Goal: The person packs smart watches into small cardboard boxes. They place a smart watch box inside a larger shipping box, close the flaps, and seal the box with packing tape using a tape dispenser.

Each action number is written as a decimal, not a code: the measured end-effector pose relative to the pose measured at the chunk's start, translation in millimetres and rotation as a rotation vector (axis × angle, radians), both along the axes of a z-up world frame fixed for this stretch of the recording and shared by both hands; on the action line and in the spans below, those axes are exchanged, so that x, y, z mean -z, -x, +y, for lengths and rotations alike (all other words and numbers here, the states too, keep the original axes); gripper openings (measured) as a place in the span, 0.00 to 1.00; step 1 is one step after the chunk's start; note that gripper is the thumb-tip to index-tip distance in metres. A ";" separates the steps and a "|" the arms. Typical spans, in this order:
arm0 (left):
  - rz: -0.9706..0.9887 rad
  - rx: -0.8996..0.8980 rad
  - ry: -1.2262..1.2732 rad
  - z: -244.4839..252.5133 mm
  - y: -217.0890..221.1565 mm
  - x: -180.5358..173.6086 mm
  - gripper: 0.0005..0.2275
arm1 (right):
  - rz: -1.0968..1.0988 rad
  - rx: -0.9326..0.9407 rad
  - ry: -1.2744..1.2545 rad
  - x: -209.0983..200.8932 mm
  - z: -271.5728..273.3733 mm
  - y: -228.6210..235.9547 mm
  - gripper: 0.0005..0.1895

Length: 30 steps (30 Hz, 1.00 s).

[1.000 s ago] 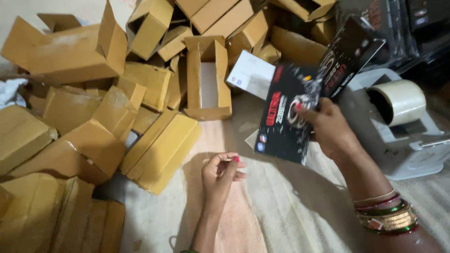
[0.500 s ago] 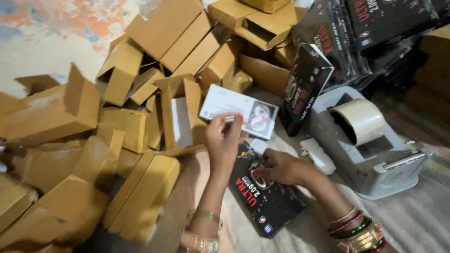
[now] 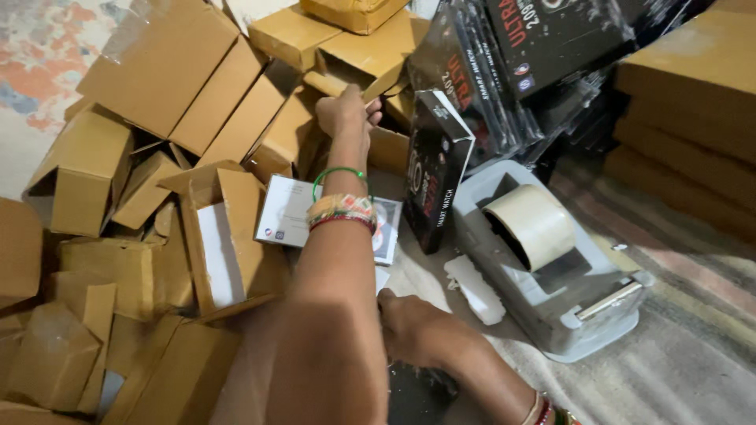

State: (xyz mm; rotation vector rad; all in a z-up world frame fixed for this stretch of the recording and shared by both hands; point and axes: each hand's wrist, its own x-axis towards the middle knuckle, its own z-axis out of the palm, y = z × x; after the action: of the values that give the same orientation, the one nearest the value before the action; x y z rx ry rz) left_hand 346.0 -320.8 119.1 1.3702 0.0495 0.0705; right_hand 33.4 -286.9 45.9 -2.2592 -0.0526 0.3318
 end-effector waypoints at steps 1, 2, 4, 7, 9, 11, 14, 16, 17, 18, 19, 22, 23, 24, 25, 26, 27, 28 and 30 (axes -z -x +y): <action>-0.026 -0.003 0.015 1.5 5.3 -1.2 0.08 | 0.014 -0.011 0.016 -1.5 -1.4 1.1 0.28; -0.054 -0.012 0.028 9.3 13.1 -4.1 0.07 | 0.026 -0.027 0.031 -3.2 -1.2 1.2 0.29; -0.151 0.013 0.098 35.8 37.0 -14.3 0.06 | 0.041 -0.038 0.037 -4.1 -1.8 2.5 0.29; -0.362 0.150 0.163 108.4 97.3 -48.2 0.06 | 0.028 -0.031 0.021 -1.3 -3.4 1.4 0.29; -0.378 0.009 -0.046 175.6 156.0 -82.8 0.07 | -0.005 -0.042 0.020 3.2 -4.2 -0.7 0.29; -0.435 -0.003 -0.129 241.8 225.7 -113.4 0.08 | 0.004 -0.022 0.042 11.1 -4.1 -3.9 0.30; -0.184 0.251 -0.672 317.5 295.1 -182.7 0.11 | -0.031 -0.038 0.063 22.2 -6.3 -11.9 0.32; 0.081 0.163 -1.166 343.1 321.8 -207.7 0.12 | -0.063 -0.058 -0.005 27.5 -7.9 -17.2 0.32; 0.133 0.278 -1.281 349.6 330.7 -212.0 0.12 | -0.072 -0.067 -0.076 29.2 -9.7 -18.2 0.31; 0.179 0.399 -1.396 356.2 341.0 -219.1 0.11 | -0.092 -0.056 -0.137 30.1 -9.7 -17.5 0.31; 0.124 0.692 -1.365 357.2 344.8 -220.2 0.10 | -0.110 -0.046 -0.198 29.6 -8.8 -17.0 0.30; 0.241 0.934 -1.410 348.2 347.8 -204.1 0.11 | -0.055 0.106 -0.286 24.1 -11.0 -12.0 0.27; 0.004 0.972 -1.662 330.2 341.2 -186.5 0.13 | -0.067 0.150 -0.372 20.8 -12.8 -8.8 0.27; -0.245 1.203 -1.485 312.3 336.4 -172.7 0.15 | -0.080 0.201 -0.455 16.1 -14.4 -6.1 0.27; -0.030 1.080 -1.786 294.6 331.7 -161.1 0.10 | -0.056 0.246 -0.539 9.9 -16.6 -4.8 0.27; -0.188 0.987 -1.661 279.3 332.1 -147.0 0.17 | -0.026 0.291 -0.618 3.5 -19.2 -2.8 0.28; -0.193 0.846 -1.728 270.0 334.5 -137.3 0.16 | 0.005 0.335 -0.697 -2.4 -19.4 -1.5 0.29; -0.197 0.704 -1.793 255.4 335.9 -124.4 0.16 | -0.036 0.359 -0.693 -6.6 -19.7 0.3 0.29; -0.527 0.432 -1.816 226.2 338.9 -102.3 0.31 | -0.123 0.415 -0.687 -15.4 -24.3 3.9 0.30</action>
State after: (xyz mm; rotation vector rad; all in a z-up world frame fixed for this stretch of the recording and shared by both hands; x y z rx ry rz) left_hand 7.0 -94.6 221.4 3.0690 -0.9736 0.1152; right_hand 29.5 -311.2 61.3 -1.5535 0.2075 -0.0518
